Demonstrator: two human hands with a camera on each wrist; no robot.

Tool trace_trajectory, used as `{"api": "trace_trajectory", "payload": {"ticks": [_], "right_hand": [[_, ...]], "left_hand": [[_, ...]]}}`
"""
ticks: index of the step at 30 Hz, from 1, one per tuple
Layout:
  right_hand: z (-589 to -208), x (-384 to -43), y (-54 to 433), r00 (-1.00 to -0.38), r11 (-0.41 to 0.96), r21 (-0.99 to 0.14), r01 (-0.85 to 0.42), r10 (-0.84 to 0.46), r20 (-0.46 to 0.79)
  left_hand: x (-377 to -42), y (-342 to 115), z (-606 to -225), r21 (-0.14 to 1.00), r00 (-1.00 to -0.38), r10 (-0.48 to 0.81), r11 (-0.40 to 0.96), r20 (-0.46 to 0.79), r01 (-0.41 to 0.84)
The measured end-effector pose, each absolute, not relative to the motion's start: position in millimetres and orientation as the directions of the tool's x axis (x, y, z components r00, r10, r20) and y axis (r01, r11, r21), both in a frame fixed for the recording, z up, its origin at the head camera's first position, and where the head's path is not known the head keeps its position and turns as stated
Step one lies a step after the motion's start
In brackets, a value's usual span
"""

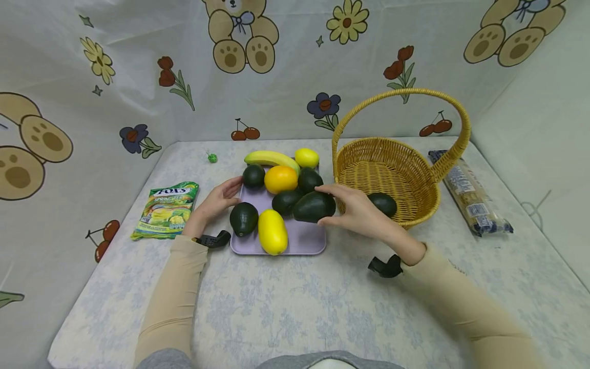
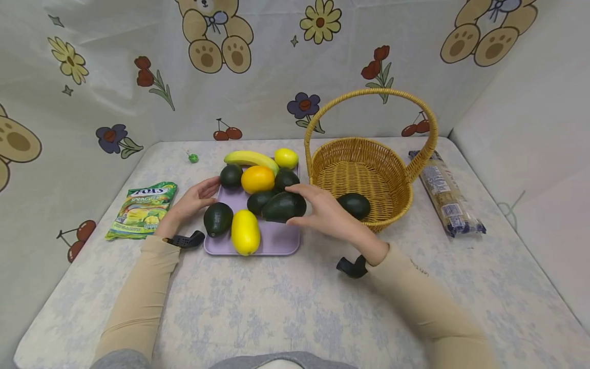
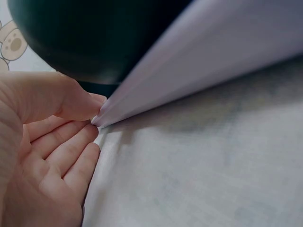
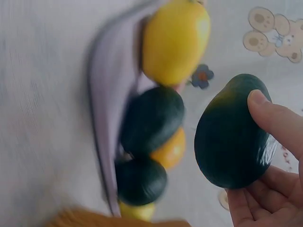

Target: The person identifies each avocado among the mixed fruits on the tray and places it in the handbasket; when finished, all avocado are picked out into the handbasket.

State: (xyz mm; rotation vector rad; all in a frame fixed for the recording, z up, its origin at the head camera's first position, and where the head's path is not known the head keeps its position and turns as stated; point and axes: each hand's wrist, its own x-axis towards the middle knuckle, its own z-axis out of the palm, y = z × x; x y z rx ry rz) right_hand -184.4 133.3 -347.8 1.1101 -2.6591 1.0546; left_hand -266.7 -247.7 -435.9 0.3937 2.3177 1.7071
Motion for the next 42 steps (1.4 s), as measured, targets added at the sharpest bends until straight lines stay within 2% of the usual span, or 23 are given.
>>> {"api": "trace_trajectory", "payload": {"ticks": [13, 21, 31, 42], "right_hand": [[-313, -201, 202, -0.835, 0.67, -0.5, -0.55, -0.439, 0.331], [-314, -214, 244, -0.924, 0.744, -0.551, -0.378, -0.343, 0.17], [-326, -229, 268, -0.93, 0.808, -0.469, -0.357, -0.356, 0.094], [-342, -237, 278, -0.903, 0.859, -0.296, -0.417, -0.429, 0.027]], "left_hand": [[-267, -248, -432, 0.956, -0.936, 0.35, 0.288, -0.049, 0.058], [-253, -240, -408, 0.957, -0.934, 0.346, 0.29, -0.093, 0.012], [-253, -239, -408, 0.961, -0.934, 0.347, 0.276, -0.088, 0.013], [-253, -238, -409, 0.96, -0.934, 0.343, 0.279, -0.099, 0.0]]}}
